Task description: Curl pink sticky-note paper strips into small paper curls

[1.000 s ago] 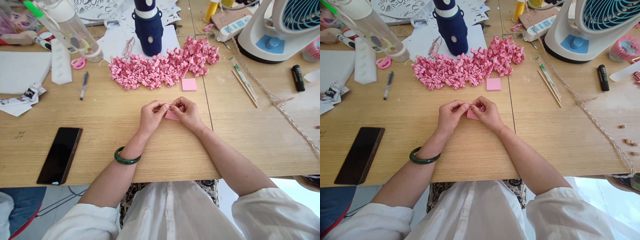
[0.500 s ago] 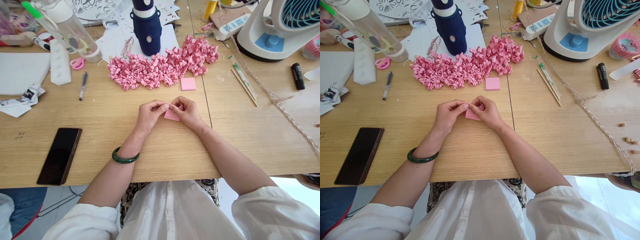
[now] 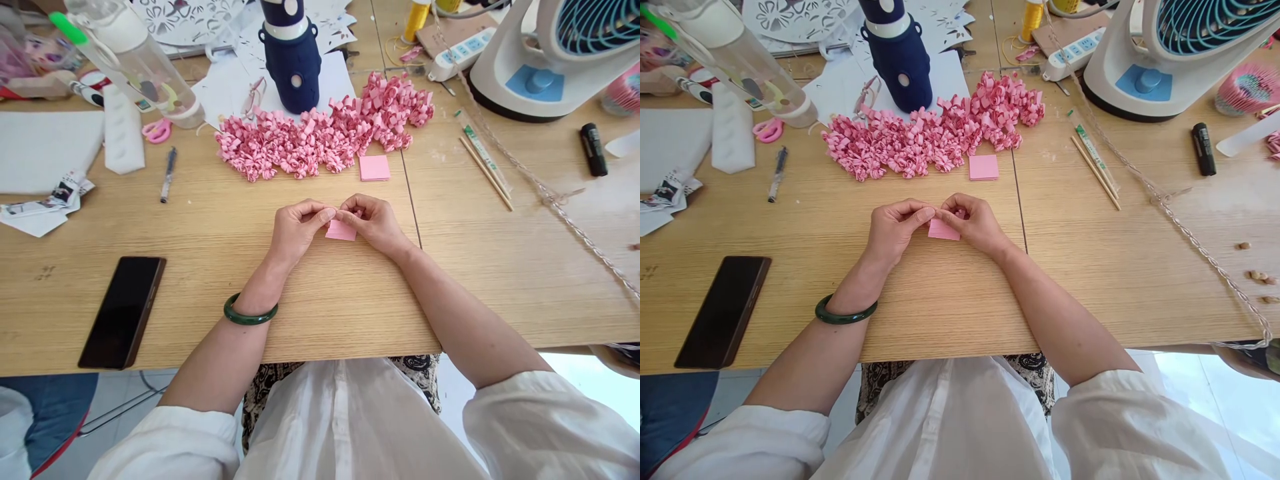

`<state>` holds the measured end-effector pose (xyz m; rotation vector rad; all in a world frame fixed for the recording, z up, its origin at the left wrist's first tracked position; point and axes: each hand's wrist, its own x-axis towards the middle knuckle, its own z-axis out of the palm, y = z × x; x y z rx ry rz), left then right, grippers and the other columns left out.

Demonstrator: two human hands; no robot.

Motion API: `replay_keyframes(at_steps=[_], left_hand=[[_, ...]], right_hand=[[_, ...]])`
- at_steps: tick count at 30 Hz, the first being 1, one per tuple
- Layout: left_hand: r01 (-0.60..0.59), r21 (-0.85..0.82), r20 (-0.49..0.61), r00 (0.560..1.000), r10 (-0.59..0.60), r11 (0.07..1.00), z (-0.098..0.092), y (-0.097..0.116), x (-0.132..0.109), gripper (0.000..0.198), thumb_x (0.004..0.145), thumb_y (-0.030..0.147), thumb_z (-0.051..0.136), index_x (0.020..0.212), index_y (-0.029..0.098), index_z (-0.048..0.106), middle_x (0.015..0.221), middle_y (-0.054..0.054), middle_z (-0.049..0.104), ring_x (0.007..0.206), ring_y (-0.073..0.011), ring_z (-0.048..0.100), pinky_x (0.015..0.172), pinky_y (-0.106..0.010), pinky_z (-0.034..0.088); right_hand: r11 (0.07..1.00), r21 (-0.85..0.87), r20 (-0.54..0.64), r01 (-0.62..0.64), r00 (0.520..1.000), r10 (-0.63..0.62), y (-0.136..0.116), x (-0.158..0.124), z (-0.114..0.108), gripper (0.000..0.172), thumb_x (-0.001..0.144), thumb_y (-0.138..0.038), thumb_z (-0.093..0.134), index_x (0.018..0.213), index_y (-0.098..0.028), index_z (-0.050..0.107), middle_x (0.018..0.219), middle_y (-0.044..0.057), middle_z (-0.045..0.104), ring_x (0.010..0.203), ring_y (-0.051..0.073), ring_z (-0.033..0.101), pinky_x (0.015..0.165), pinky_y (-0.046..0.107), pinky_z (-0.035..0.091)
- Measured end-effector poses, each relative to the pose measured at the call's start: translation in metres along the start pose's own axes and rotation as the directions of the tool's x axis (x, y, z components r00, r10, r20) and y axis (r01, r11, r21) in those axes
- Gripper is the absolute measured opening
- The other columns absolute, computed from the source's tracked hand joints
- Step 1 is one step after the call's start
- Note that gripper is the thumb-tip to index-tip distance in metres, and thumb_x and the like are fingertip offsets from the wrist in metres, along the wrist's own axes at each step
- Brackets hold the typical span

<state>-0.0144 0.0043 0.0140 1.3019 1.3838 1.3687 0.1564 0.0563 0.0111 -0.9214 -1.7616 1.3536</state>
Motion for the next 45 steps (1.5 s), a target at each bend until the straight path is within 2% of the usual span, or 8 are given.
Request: replay_keyframes(at_steps=[6,11,18,22,32,36,45], left_hand=[[-0.107,0.116,-0.007,0.994,0.108,0.988,0.0013,-0.0029,0.0003,0.016,0.086,0.031,0.071,0.08,0.018,0.077,0.078,-0.002,0.075,0.071,-0.013,0.066,0.071,-0.024,0.053],[-0.229,0.261,-0.021,0.97,0.243,0.938,0.0028,-0.0007,-0.0021,0.016,0.089,0.03,0.069,0.079,0.018,0.074,0.079,-0.002,0.074,0.073,-0.0129,0.066,0.069,-0.023,0.052],[-0.134,0.156,-0.069,0.987,0.146,0.979,0.0039,-0.0009,-0.0036,0.017,0.091,0.03,0.067,0.087,0.019,0.079,0.092,-0.004,0.079,0.086,-0.0147,0.072,0.078,-0.023,0.056],[-0.146,0.155,-0.066,0.985,0.158,0.977,0.0039,-0.0014,-0.0034,0.01,0.085,0.025,0.072,0.085,0.018,0.079,0.09,-0.003,0.078,0.083,-0.0138,0.072,0.077,-0.023,0.057],[-0.12,0.157,-0.059,0.99,0.13,0.98,0.0045,-0.0004,-0.0033,0.008,0.082,0.023,0.073,0.082,0.018,0.08,0.085,-0.002,0.078,0.079,-0.0131,0.072,0.074,-0.022,0.059],[-0.113,0.138,-0.048,0.992,0.12,0.984,0.0047,0.0009,-0.0041,0.008,0.081,0.022,0.073,0.082,0.018,0.08,0.085,-0.002,0.079,0.078,-0.0131,0.072,0.075,-0.022,0.059],[0.018,0.003,-0.023,1.0,-0.018,1.0,0.0028,-0.0016,-0.0028,0.013,0.082,0.03,0.076,0.077,0.018,0.079,0.075,-0.001,0.077,0.071,-0.0135,0.07,0.072,-0.024,0.058]], right_hand=[[1.0,0.009,-0.024,0.025,0.999,-0.025,0.0017,0.0004,0.0013,0.026,0.084,-0.042,0.073,0.081,-0.016,0.067,0.077,0.001,0.066,0.067,0.011,0.05,0.062,0.026,0.038],[0.999,0.014,-0.031,0.049,0.998,-0.048,0.0012,0.0001,0.0026,0.023,0.084,-0.038,0.07,0.079,-0.016,0.066,0.075,0.001,0.065,0.066,0.01,0.049,0.061,0.026,0.038],[0.998,-0.026,-0.078,0.056,0.995,-0.058,0.0032,0.0015,0.002,0.018,0.083,-0.033,0.067,0.076,-0.017,0.063,0.069,-0.002,0.059,0.06,0.009,0.042,0.057,0.026,0.034],[0.997,-0.039,-0.076,0.067,0.995,-0.07,0.0044,0.0016,0.0022,0.017,0.083,-0.033,0.067,0.076,-0.017,0.064,0.07,-0.001,0.061,0.062,0.009,0.044,0.059,0.026,0.035],[0.997,-0.029,-0.076,0.072,0.994,-0.074,0.0054,0.0011,0.0026,0.016,0.084,-0.032,0.068,0.078,-0.017,0.066,0.072,-0.001,0.062,0.063,0.01,0.045,0.061,0.027,0.036],[0.998,-0.003,-0.07,0.058,0.996,-0.058,0.0057,0.0011,0.0026,0.022,0.083,-0.037,0.072,0.079,-0.017,0.066,0.074,0.0,0.064,0.066,0.01,0.048,0.061,0.027,0.037],[0.999,-0.017,-0.068,0.043,0.997,-0.044,0.0048,0.0009,0.0022,0.027,0.084,-0.043,0.074,0.078,-0.017,0.065,0.074,0.0,0.064,0.065,0.01,0.048,0.062,0.027,0.038]])
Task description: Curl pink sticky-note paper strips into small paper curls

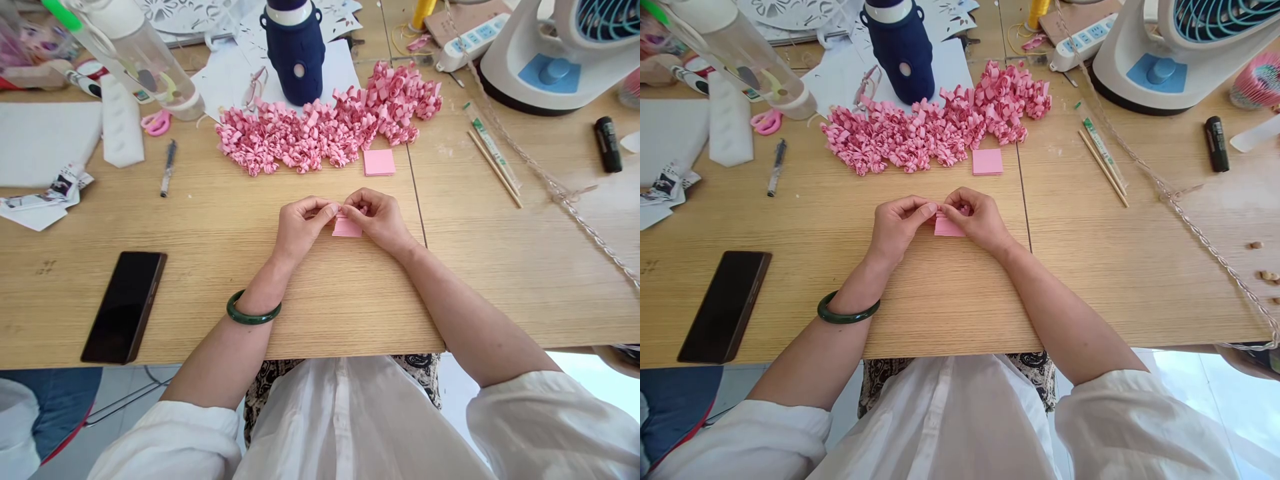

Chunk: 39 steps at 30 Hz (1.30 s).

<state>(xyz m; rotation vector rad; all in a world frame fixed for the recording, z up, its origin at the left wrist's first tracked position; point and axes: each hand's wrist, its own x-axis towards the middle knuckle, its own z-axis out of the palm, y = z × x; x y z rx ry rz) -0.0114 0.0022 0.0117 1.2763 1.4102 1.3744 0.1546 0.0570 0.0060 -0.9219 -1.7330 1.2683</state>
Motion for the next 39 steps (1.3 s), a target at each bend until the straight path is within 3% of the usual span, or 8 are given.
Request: replay_keyframes(at_steps=[14,34,39], left_hand=[[-0.036,0.094,0.023,0.999,0.034,0.995,-0.0016,-0.0004,0.0009,0.018,0.081,0.038,0.079,0.08,0.02,0.08,0.083,-0.004,0.079,0.078,-0.0171,0.073,0.077,-0.03,0.06],[-0.107,0.169,-0.001,0.994,0.108,0.98,0.0004,0.0043,0.0004,0.01,0.08,0.026,0.072,0.077,0.018,0.078,0.083,-0.003,0.078,0.077,-0.015,0.071,0.073,-0.025,0.058],[-0.153,0.266,-0.021,0.986,0.165,0.952,0.0021,0.0048,-0.0004,0.008,0.08,0.022,0.069,0.075,0.02,0.076,0.082,-0.002,0.077,0.076,-0.0143,0.07,0.073,-0.025,0.058]], right_hand=[[1.0,-0.019,0.005,-0.003,1.0,0.003,0.0004,0.0001,0.0,0.021,0.083,-0.036,0.071,0.078,-0.017,0.064,0.074,0.0,0.063,0.066,0.01,0.047,0.062,0.027,0.038],[0.997,-0.069,0.01,0.043,0.999,-0.042,-0.0022,-0.0018,-0.0006,0.019,0.086,-0.034,0.068,0.078,-0.017,0.064,0.075,0.0,0.063,0.068,0.011,0.048,0.066,0.028,0.039],[0.995,-0.091,0.005,0.05,0.999,-0.05,-0.0003,-0.0017,0.0002,0.022,0.086,-0.038,0.069,0.079,-0.018,0.064,0.076,0.001,0.064,0.069,0.012,0.049,0.066,0.028,0.04]])
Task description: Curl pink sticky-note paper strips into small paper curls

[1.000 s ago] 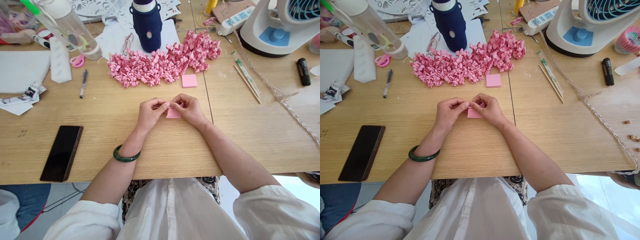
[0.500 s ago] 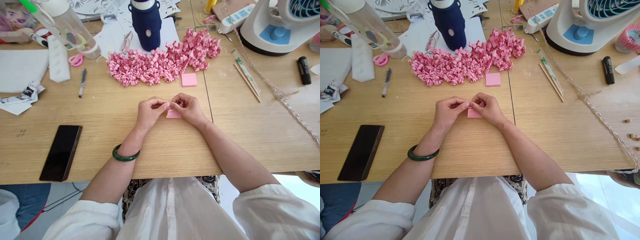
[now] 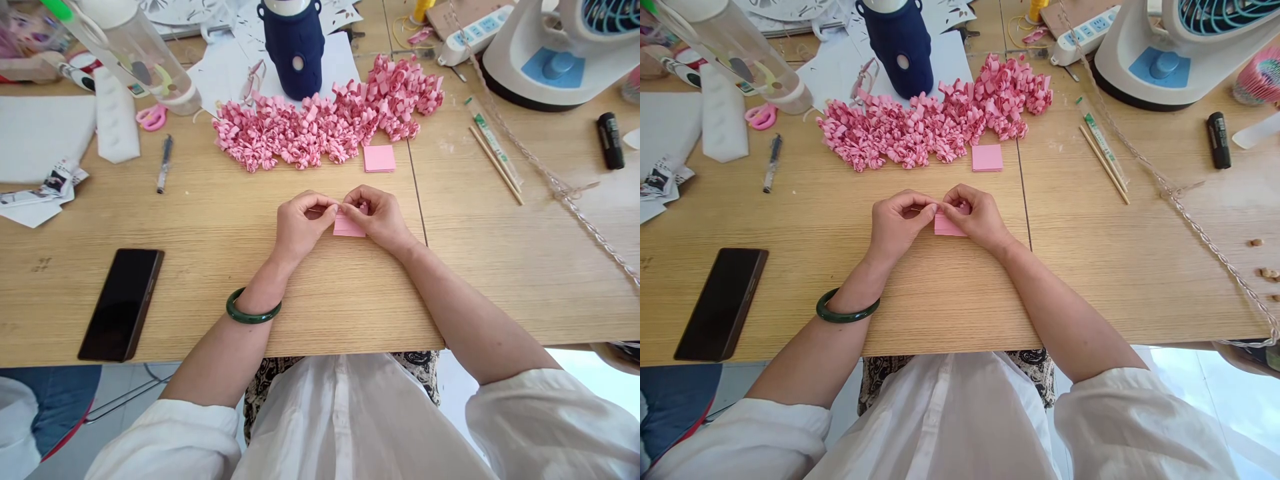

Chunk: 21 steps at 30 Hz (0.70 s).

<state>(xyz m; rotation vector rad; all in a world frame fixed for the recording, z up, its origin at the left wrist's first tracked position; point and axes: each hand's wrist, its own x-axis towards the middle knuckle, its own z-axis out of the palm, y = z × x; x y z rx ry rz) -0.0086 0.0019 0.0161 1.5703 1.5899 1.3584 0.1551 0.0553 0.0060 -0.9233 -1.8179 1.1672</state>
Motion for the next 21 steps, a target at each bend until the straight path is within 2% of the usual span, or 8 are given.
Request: replay_keyframes(at_steps=[8,14,21], left_hand=[[-0.078,0.076,-0.05,0.995,0.082,0.994,0.0019,0.0006,-0.0033,0.008,0.081,0.018,0.067,0.076,0.019,0.074,0.081,-0.002,0.075,0.074,-0.0134,0.067,0.071,-0.024,0.056],[-0.127,0.258,-0.089,0.984,0.154,0.958,0.0026,0.0035,-0.0073,0.01,0.084,0.02,0.068,0.075,0.022,0.071,0.081,0.0,0.071,0.076,-0.0149,0.065,0.076,-0.028,0.055],[-0.107,0.205,-0.077,0.989,0.125,0.973,0.005,0.0037,-0.0073,0.01,0.085,0.018,0.066,0.078,0.022,0.072,0.084,0.0,0.071,0.08,-0.0155,0.065,0.078,-0.029,0.056]], right_hand=[[1.0,0.02,0.016,0.021,1.0,-0.021,0.0005,-0.0011,0.0018,0.016,0.085,-0.032,0.068,0.081,-0.018,0.065,0.077,0.001,0.065,0.068,0.011,0.049,0.066,0.028,0.041],[0.999,0.001,-0.004,0.054,0.999,-0.054,0.0008,-0.0031,0.0042,0.019,0.087,-0.036,0.069,0.08,-0.019,0.064,0.077,0.001,0.065,0.069,0.012,0.05,0.065,0.028,0.042],[0.999,-0.006,-0.027,0.035,0.999,-0.035,0.0017,-0.0018,0.0042,0.017,0.087,-0.035,0.069,0.083,-0.018,0.066,0.079,0.002,0.066,0.07,0.012,0.052,0.066,0.028,0.043]])
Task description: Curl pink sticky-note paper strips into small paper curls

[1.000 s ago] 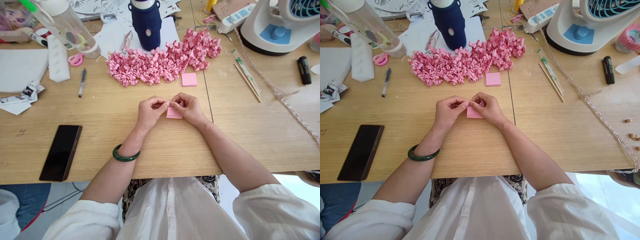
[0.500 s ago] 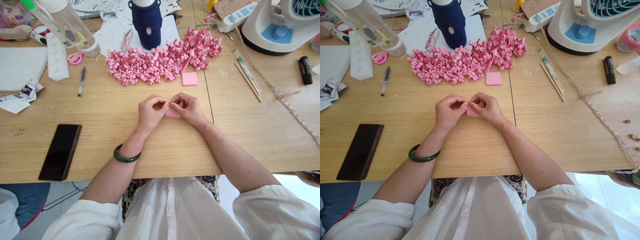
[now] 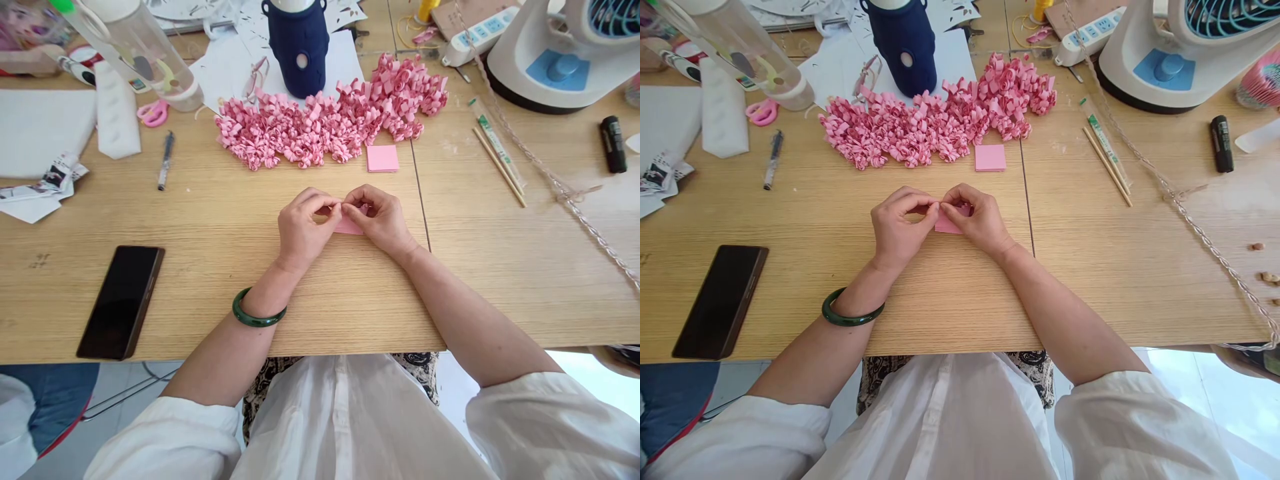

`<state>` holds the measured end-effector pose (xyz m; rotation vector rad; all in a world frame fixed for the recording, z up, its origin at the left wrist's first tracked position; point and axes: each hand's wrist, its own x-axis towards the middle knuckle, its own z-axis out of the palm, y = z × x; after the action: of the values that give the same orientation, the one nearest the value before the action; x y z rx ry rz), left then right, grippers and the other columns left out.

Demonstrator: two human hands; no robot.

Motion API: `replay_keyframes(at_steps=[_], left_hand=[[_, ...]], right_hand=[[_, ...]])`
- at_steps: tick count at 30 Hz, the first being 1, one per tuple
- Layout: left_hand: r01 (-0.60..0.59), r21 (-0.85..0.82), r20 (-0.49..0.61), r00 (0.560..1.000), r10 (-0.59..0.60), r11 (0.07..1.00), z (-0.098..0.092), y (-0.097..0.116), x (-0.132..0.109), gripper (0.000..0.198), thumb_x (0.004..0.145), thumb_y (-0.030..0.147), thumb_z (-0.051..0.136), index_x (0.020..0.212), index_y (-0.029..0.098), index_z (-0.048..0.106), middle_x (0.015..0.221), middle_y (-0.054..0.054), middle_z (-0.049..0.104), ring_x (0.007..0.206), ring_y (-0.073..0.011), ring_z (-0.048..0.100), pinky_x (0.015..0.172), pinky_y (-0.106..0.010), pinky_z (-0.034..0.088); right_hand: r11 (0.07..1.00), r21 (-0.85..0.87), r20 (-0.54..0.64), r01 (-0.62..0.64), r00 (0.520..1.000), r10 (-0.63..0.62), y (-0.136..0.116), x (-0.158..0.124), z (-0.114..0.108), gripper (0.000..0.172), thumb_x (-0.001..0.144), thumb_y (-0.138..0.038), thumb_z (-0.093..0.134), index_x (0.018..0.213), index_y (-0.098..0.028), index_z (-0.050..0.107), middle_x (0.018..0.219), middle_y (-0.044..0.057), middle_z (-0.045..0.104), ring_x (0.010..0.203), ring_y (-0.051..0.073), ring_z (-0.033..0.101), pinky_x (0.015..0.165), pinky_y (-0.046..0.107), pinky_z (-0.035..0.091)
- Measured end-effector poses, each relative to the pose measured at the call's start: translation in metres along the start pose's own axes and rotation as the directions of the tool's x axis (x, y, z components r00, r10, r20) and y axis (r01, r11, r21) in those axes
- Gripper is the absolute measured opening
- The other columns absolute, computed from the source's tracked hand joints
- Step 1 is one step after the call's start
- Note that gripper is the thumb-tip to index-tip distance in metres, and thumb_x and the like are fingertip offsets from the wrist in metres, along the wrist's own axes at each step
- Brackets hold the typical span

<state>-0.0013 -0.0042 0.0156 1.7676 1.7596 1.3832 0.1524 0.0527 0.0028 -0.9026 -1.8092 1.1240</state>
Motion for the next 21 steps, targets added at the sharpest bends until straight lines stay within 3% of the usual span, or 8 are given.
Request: replay_keyframes(at_steps=[6,13,16,21], left_hand=[[-0.044,0.026,-0.013,0.999,0.045,0.999,0.0,-0.0019,-0.0004,0.011,0.084,0.016,0.066,0.078,0.022,0.072,0.085,0.0,0.071,0.077,-0.0151,0.065,0.075,-0.028,0.053],[-0.059,0.236,-0.057,0.996,0.074,0.97,0.0009,0.0028,-0.0014,0.012,0.089,0.021,0.065,0.078,0.022,0.069,0.086,-0.003,0.07,0.077,-0.0177,0.065,0.075,-0.029,0.047],[-0.14,0.287,-0.051,0.986,0.161,0.948,0.0032,0.0035,-0.0035,0.015,0.092,0.02,0.06,0.084,0.021,0.072,0.088,-0.005,0.071,0.08,-0.0187,0.067,0.075,-0.029,0.048],[-0.273,0.227,-0.038,0.957,0.288,0.935,0.0074,0.0011,-0.0075,0.023,0.093,0.014,0.054,0.102,0.019,0.075,0.098,-0.006,0.073,0.095,-0.0193,0.07,0.087,-0.03,0.054]], right_hand=[[0.999,-0.007,-0.001,0.039,0.999,-0.039,-0.0008,-0.0006,0.0008,0.013,0.087,-0.03,0.068,0.082,-0.018,0.067,0.079,0.002,0.068,0.069,0.012,0.053,0.067,0.028,0.045],[1.0,-0.022,-0.053,0.015,0.998,-0.017,-0.0022,-0.0022,0.0061,0.01,0.087,-0.027,0.067,0.083,-0.018,0.07,0.081,0.003,0.07,0.07,0.013,0.056,0.069,0.029,0.048],[1.0,0.001,-0.083,0.022,0.996,-0.022,-0.0046,-0.0026,0.0072,0.008,0.086,-0.024,0.067,0.083,-0.017,0.07,0.08,0.002,0.069,0.07,0.012,0.057,0.069,0.028,0.047],[0.999,0.039,-0.157,0.006,0.988,0.0,-0.0049,-0.0018,0.0077,0.01,0.087,-0.026,0.066,0.082,-0.017,0.067,0.078,0.001,0.068,0.068,0.011,0.055,0.067,0.027,0.045]])
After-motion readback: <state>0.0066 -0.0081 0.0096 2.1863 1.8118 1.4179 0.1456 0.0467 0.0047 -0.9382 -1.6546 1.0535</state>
